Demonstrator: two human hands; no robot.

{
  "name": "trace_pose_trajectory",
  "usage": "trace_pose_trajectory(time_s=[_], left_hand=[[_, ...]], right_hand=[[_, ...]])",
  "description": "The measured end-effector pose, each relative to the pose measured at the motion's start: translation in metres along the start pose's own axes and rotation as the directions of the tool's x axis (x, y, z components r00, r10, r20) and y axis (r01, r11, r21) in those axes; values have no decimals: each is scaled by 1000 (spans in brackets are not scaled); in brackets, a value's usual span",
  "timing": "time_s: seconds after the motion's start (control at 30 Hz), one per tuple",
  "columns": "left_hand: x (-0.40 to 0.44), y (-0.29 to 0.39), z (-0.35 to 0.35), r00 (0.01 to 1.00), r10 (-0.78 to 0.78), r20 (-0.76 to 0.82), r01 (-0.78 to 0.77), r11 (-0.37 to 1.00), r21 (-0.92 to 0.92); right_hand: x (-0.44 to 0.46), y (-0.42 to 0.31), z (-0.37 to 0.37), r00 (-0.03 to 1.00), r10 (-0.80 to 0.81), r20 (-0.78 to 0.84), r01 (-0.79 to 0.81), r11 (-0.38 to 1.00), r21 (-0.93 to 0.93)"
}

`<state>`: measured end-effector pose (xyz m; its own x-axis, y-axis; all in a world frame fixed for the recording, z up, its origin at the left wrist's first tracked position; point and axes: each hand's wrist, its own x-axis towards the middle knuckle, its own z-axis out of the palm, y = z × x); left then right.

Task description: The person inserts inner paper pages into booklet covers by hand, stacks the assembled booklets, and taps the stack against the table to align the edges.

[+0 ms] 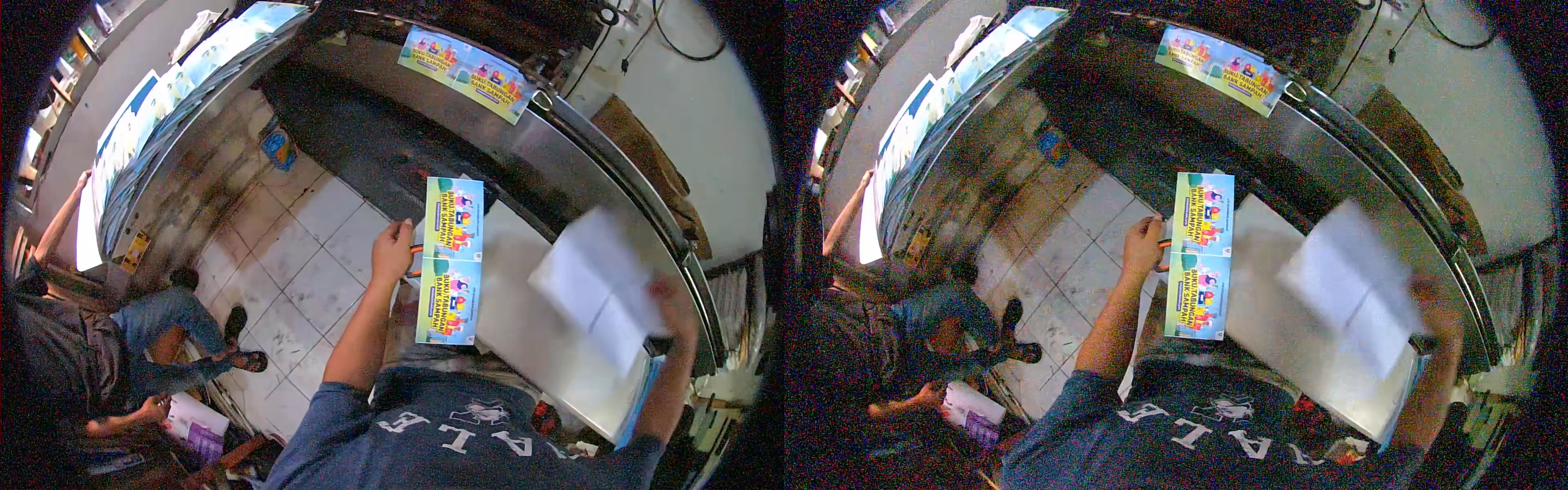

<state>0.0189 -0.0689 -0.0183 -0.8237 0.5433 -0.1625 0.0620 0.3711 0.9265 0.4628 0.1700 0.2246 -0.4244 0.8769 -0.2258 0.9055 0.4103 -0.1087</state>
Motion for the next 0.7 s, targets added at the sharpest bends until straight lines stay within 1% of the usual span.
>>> trace_pose_trajectory(time_s=[0.03, 0.07, 0.1, 0.13, 0.17, 0.2, 0.27, 0.3, 0.33, 0.37, 0.4, 0.43, 0.47, 0.5, 0.53, 0.57, 0.6, 0.63, 0.67, 0.7], left_hand=[[-1, -1, 2, 998, 46, -34, -47, 997, -53], [0, -3, 3, 998, 45, -39, -47, 997, -53], [1, -5, 3, 999, 37, -29, -38, 998, -59], [2, -7, 4, 999, 29, -16, -30, 997, -65], [0, -2, 2, 998, 46, -31, -47, 998, -37], [-3, 5, 0, 998, 46, -33, -47, 998, -36], [-8, 14, -2, 996, 34, -78, -34, 999, 1], [-7, 12, -3, 996, 32, -80, -33, 999, -1], [-5, 10, -4, 999, 17, -40, -16, 1000, 7], [-3, 8, -3, 1000, 1, -1, -1, 1000, 13], [-1, 5, -2, 1000, 3, -3, -3, 1000, 7], [-1, 1, 0, 997, 52, -63, -50, 998, 24], [-2, -1, 3, 988, 102, -115, -97, 994, 44], [-5, 5, 4, 990, 109, -95, -105, 994, 38], [-9, 14, 0, 994, 81, -77, -84, 996, -27], [-11, 20, -2, 997, 55, -50, -60, 994, -90], [-8, 17, -4, 1000, 27, -2, -27, 999, -47], [-6, 16, -5, 999, -1, 46, 1, 1000, -2], [20, -46, 0, 917, 363, 164, -398, 851, 342], [48, -105, 6, 695, 672, 257, -657, 448, 606]], right_hand=[[23, 6, -26, 992, 99, -79, -95, 994, 48], [58, 66, -39, 908, -17, -418, 33, 999, 30], [102, 101, -69, 835, -158, -527, 205, 978, 32], [114, 94, -94, 648, -265, -714, 240, 961, -138], [106, 17, -113, 600, -175, -781, 167, 982, -91], [92, -58, -113, 552, -54, -832, 80, 997, -12], [112, -92, -110, 492, 65, -868, -3, 997, 73], [152, -69, -96, 365, -187, -912, 88, 982, -166], [178, -57, -75, 212, -426, -880, 141, 904, -404], [189, -54, -45, 286, -454, -844, 206, 889, -409], [195, -52, -13, 353, -484, -801, 270, 872, -409], [195, -55, 23, 551, -299, -780, 382, 920, -82], [179, -61, 47, 609, -317, -727, 389, 918, -75], [162, -68, 71, 663, -333, -670, 394, 917, -66], [139, -70, 85, 603, -518, -606, 345, 855, -387], [122, -65, 99, 677, -497, -542, 309, 861, -404], [106, -60, 107, 744, -468, -476, 276, 865, -419], [86, -63, 108, 772, -432, -465, 288, 891, -350], [66, -65, 106, 800, -391, -455, 288, 915, -281], [46, -56, 108, 830, -257, -494, 228, 966, -120]])
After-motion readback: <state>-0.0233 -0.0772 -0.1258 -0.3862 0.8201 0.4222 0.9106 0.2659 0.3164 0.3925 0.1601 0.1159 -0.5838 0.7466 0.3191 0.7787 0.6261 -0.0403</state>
